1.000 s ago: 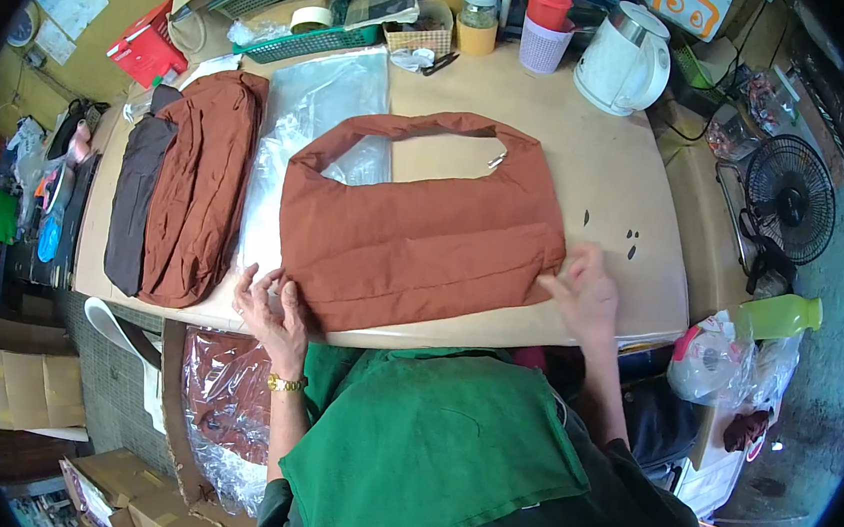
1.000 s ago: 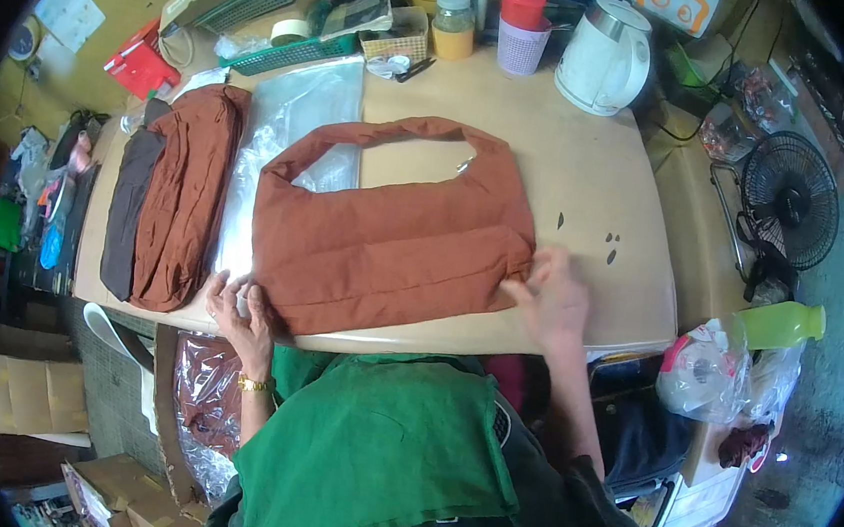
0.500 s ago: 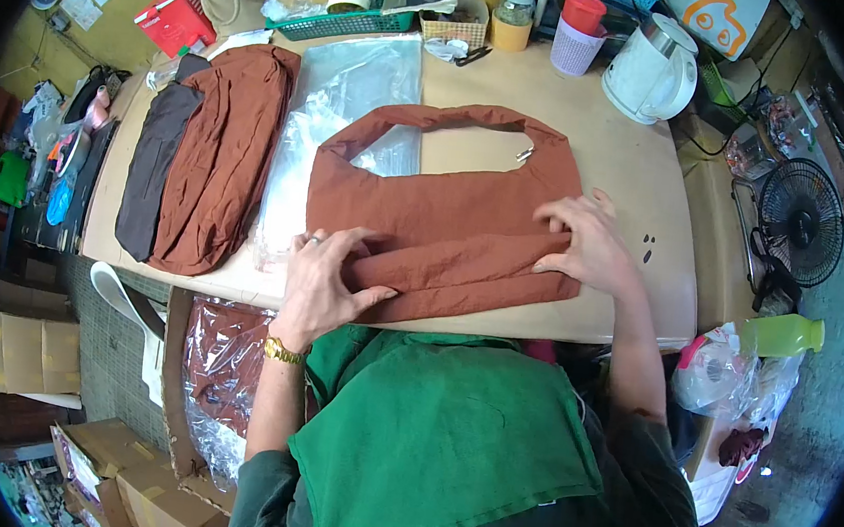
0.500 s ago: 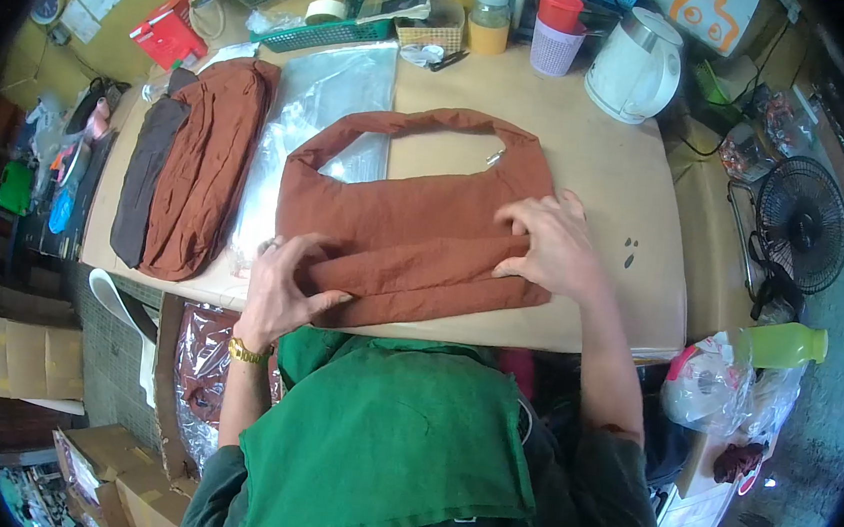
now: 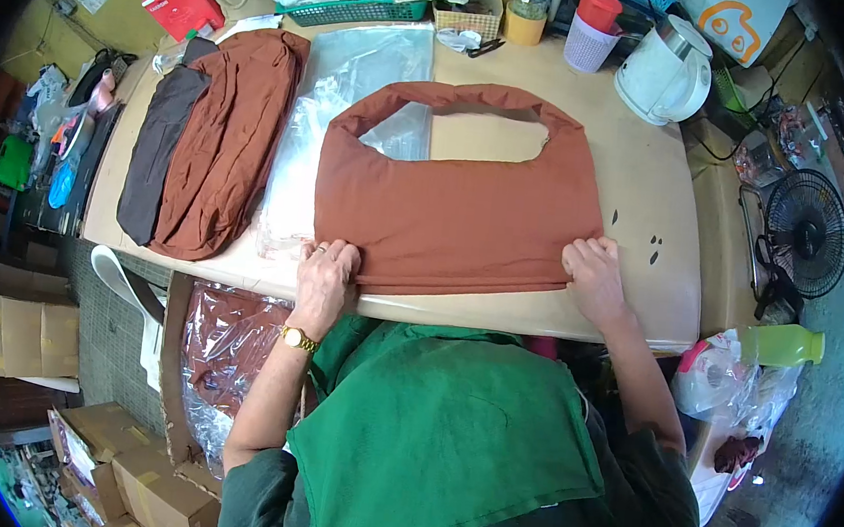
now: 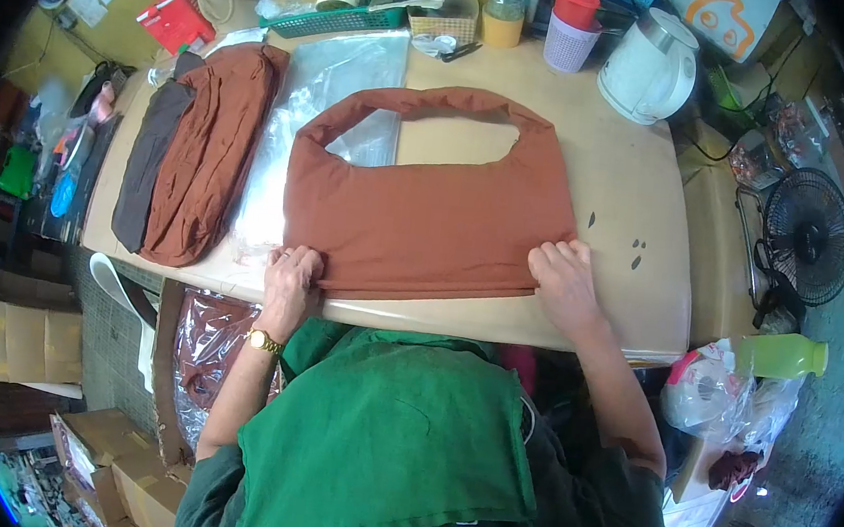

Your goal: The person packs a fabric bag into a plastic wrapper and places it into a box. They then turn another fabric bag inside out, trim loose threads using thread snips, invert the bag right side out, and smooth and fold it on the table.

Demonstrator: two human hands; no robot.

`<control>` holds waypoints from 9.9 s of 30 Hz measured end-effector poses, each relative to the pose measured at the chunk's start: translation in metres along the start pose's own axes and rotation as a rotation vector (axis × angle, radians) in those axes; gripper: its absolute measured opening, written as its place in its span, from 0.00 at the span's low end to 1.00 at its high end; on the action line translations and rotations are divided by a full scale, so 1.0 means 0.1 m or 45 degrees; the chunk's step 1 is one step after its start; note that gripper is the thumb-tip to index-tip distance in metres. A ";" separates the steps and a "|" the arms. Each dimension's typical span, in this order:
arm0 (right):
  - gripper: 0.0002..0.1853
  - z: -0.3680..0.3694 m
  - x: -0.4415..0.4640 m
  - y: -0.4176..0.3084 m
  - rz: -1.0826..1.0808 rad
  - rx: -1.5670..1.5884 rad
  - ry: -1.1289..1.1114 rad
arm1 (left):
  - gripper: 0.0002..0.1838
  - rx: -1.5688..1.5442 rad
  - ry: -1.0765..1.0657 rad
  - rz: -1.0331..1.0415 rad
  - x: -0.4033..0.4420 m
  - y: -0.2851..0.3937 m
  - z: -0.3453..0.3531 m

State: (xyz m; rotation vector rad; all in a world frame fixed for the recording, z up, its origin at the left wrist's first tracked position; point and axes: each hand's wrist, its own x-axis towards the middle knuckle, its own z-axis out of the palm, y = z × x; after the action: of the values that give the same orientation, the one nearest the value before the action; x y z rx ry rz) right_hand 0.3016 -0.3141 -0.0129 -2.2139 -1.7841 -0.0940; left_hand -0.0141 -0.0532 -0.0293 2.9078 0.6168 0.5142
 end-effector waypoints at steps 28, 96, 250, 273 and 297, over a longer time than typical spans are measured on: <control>0.44 0.16 0.06 -0.63 0.312 -0.068 -0.332 | 0.44 0.151 -0.519 -0.494 -0.16 0.53 -0.13; 0.37 0.61 1.40 0.34 0.365 2.958 0.569 | 0.24 -3.268 0.565 -0.789 1.28 -0.03 0.37; 0.02 0.61 1.38 -0.34 -0.547 0.547 0.082 | 0.24 -0.388 -0.043 -0.003 0.59 0.85 0.48; 0.06 0.51 1.45 -0.38 -0.673 0.388 -0.006 | 0.21 -0.425 0.040 -0.028 0.61 0.85 0.47; 0.04 0.65 1.15 -0.46 -0.295 0.613 0.115 | 0.11 -0.333 0.037 -0.195 0.83 0.80 -0.07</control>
State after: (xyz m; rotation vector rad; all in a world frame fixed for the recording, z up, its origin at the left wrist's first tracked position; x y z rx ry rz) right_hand 0.2747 -0.1790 -0.0391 -1.6427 -1.7791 0.1680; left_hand 0.0840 -0.0909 0.0172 2.5893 0.7105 0.5707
